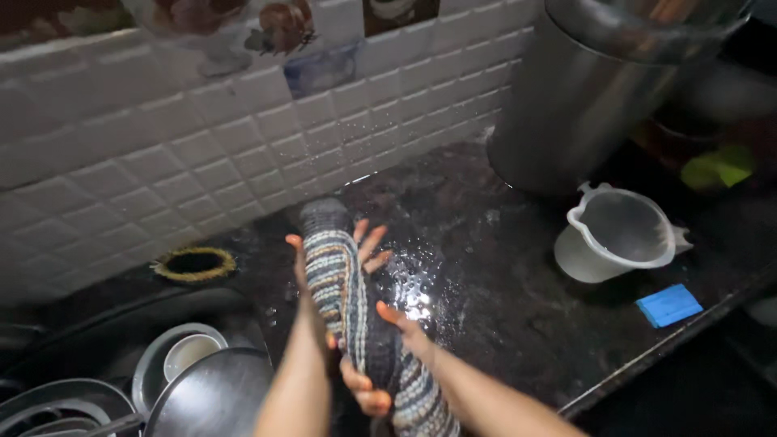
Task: The person hangs mats on a railing by spreading them out and smoothing them by hand.
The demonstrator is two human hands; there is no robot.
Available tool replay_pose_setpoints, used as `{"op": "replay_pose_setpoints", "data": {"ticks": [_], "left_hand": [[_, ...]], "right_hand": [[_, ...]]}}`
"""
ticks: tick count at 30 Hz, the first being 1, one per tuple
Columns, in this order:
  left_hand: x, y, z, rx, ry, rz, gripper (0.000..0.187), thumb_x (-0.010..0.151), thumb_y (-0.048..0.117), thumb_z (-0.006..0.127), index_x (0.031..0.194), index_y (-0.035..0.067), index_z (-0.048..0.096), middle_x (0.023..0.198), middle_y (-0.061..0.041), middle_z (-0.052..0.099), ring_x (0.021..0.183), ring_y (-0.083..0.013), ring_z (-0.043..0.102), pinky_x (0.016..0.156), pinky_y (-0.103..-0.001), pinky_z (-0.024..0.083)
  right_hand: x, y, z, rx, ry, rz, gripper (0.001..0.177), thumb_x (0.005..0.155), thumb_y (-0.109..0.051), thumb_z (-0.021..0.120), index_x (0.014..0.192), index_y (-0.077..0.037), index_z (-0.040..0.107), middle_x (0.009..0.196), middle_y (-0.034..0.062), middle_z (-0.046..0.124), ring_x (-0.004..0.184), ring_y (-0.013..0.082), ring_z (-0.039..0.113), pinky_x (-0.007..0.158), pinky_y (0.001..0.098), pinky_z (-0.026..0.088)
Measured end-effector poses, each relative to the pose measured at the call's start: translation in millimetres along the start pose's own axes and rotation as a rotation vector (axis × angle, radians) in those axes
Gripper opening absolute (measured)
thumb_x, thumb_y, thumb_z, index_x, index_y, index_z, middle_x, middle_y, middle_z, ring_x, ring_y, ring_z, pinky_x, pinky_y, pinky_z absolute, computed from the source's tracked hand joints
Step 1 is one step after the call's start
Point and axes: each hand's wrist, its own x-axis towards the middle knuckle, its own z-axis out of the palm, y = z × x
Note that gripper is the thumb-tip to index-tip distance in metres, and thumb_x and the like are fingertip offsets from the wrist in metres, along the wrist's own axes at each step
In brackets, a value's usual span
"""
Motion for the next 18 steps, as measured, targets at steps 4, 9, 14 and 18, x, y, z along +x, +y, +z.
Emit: {"op": "replay_pose_setpoints", "data": {"ticks": [4, 9, 14, 18], "left_hand": [[42, -9, 42, -0.236, -0.52, 0.161, 0.093, 0.074, 0.05, 0.083, 0.155, 0.027, 0.045, 0.16, -0.02, 0.046, 0.142, -0.042, 0.048, 0.104, -0.061, 0.049], [6, 35, 116, 0.026, -0.424, 0.181, 0.052, 0.086, 0.024, 0.089, 0.132, 0.022, 0.064, 0.112, -0.005, 0.065, 0.11, -0.0195, 0.067, 0.108, -0.049, 0.054], [-20, 35, 170, 0.806, 0.358, -0.106, 0.031, 0.077, 0.0, 0.081, 0.09, 0.009, 0.055, 0.085, -0.005, 0.057, 0.082, -0.0192, 0.065, 0.078, -0.047, 0.06], [-7, 27, 147, 1.573, 0.353, -0.066, 0.03, 0.073, 0.002, 0.08, 0.089, 0.007, 0.056, 0.084, -0.003, 0.057, 0.08, -0.0124, 0.06, 0.074, -0.035, 0.052]], "right_hand": [[31, 35, 39, 0.169, -0.118, -0.105, 0.079, 0.098, -0.061, 0.061, 0.151, -0.005, 0.041, 0.099, 0.0246, 0.063, 0.074, 0.0351, 0.066, 0.066, 0.0415, 0.052], [-3, 13, 112, -0.024, 0.041, -0.126, 0.123, 0.066, -0.061, 0.088, 0.152, 0.006, 0.032, 0.101, 0.02, 0.065, 0.08, 0.0294, 0.067, 0.073, 0.0384, 0.054], [-31, 2, 154, -0.675, 0.608, -0.017, 0.117, 0.069, -0.037, 0.094, 0.152, 0.013, 0.028, 0.128, 0.0108, 0.063, 0.116, 0.0167, 0.064, 0.103, 0.0309, 0.05], [5, -1, 88, -1.072, 0.99, 0.063, 0.129, 0.058, -0.033, 0.089, 0.161, -0.004, 0.018, 0.128, 0.0246, 0.063, 0.117, 0.0304, 0.061, 0.099, 0.0385, 0.05]]}}
